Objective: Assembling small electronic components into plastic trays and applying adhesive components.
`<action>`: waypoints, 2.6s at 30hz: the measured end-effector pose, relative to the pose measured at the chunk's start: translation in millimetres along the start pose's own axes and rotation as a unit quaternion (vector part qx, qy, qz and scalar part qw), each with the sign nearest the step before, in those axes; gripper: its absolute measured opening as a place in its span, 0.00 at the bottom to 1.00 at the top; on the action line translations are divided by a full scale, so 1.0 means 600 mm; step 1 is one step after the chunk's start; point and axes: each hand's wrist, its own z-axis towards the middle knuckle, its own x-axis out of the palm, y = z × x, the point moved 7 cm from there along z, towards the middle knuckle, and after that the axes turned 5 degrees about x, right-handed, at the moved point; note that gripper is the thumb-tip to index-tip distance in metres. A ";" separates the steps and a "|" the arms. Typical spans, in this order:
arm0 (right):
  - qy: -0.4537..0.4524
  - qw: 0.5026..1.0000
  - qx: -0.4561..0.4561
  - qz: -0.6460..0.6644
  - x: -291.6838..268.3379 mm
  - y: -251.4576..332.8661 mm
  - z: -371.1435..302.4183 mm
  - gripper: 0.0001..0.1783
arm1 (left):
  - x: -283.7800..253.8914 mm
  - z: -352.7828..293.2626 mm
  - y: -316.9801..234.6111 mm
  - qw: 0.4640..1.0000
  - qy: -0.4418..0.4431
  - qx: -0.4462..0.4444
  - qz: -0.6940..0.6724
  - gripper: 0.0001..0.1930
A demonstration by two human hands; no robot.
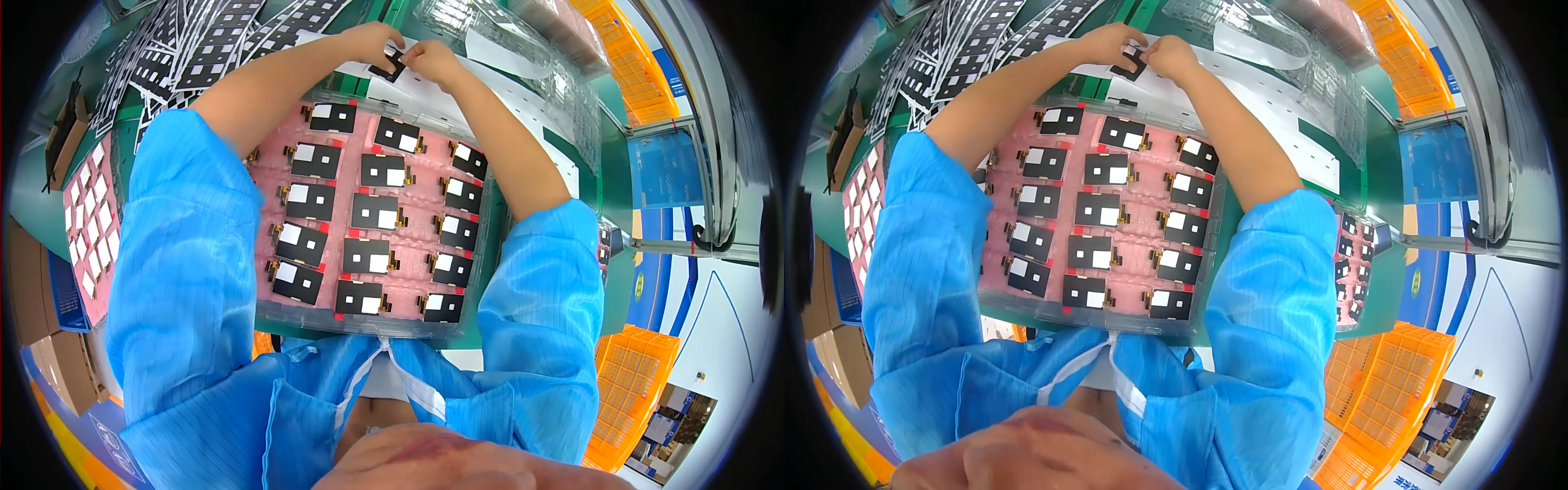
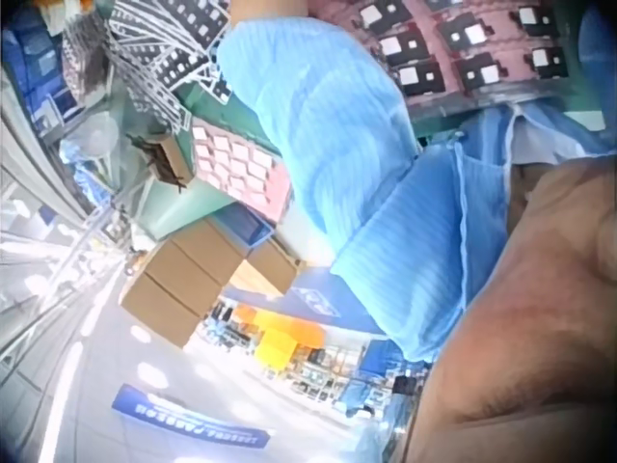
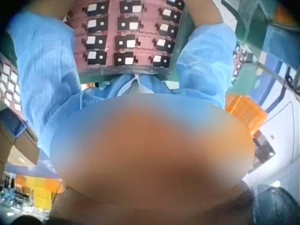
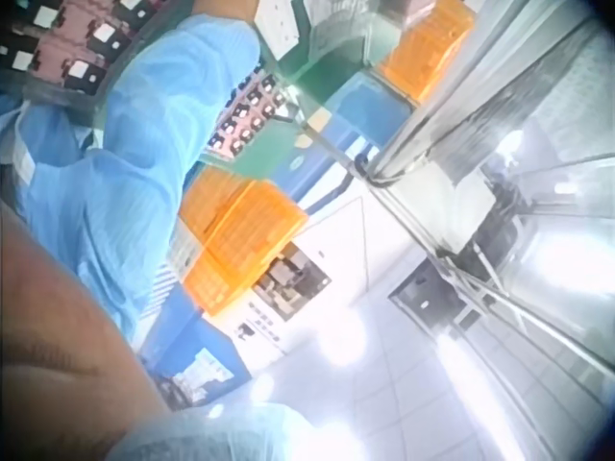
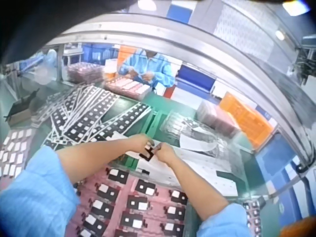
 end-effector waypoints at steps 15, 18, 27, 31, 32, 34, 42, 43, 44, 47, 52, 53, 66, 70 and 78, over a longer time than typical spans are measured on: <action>0.016 0.979 -0.101 0.178 -0.066 0.105 -0.090 0.18 | -0.107 -0.109 0.054 0.995 0.034 0.015 -0.090 0.25; 0.012 0.924 -0.242 0.296 -0.101 0.150 -0.148 0.10 | -0.195 -0.179 -0.016 0.994 0.003 0.029 -0.109 0.17; 0.287 0.905 -0.266 0.167 0.024 0.321 -0.273 0.31 | -0.208 -0.477 -0.068 0.987 -0.021 -0.071 -0.141 0.15; 0.248 0.920 -0.282 0.108 0.051 0.332 -0.267 0.24 | -0.205 -0.491 -0.076 0.993 -0.049 -0.054 -0.091 0.19; 0.228 0.935 -0.262 0.076 0.053 0.335 -0.268 0.21 | -0.203 -0.496 -0.071 0.994 -0.052 -0.053 -0.083 0.20; 0.223 0.943 -0.240 0.056 0.057 0.338 -0.265 0.18 | -0.199 -0.502 -0.065 0.994 -0.063 -0.051 -0.076 0.20; 0.129 0.941 -0.313 -0.004 0.053 0.358 -0.258 0.06 | -0.187 -0.495 -0.059 0.993 -0.062 -0.053 -0.081 0.19; 0.130 0.941 -0.313 -0.004 0.054 0.364 -0.259 0.06 | -0.191 -0.495 -0.066 0.986 -0.083 -0.041 -0.136 0.18; 0.164 0.939 -0.302 0.009 0.061 0.371 -0.259 0.07 | -0.195 -0.496 -0.070 0.976 -0.104 -0.029 -0.190 0.16; 0.222 0.931 -0.286 0.044 0.085 0.384 -0.266 0.09 | -0.186 -0.496 -0.060 0.975 -0.094 -0.049 -0.196 0.21; 0.262 0.932 -0.248 0.039 0.121 0.371 -0.234 0.08 | -0.189 -0.497 -0.060 0.979 -0.083 -0.054 -0.178 0.20; 0.283 0.923 -0.259 0.044 0.132 0.371 -0.225 0.07 | -0.190 -0.497 -0.058 0.979 -0.087 -0.054 -0.178 0.20; 0.319 0.921 -0.220 0.048 0.192 0.337 -0.182 0.07 | -0.188 -0.500 -0.060 0.972 -0.083 -0.071 -0.209 0.20; 0.313 0.925 -0.212 0.043 0.192 0.339 -0.185 0.07 | -0.187 -0.502 -0.061 0.968 -0.083 -0.084 -0.221 0.20; 0.312 0.926 -0.209 0.024 0.192 0.337 -0.182 0.08 | -0.185 -0.501 -0.061 0.961 -0.078 -0.102 -0.243 0.20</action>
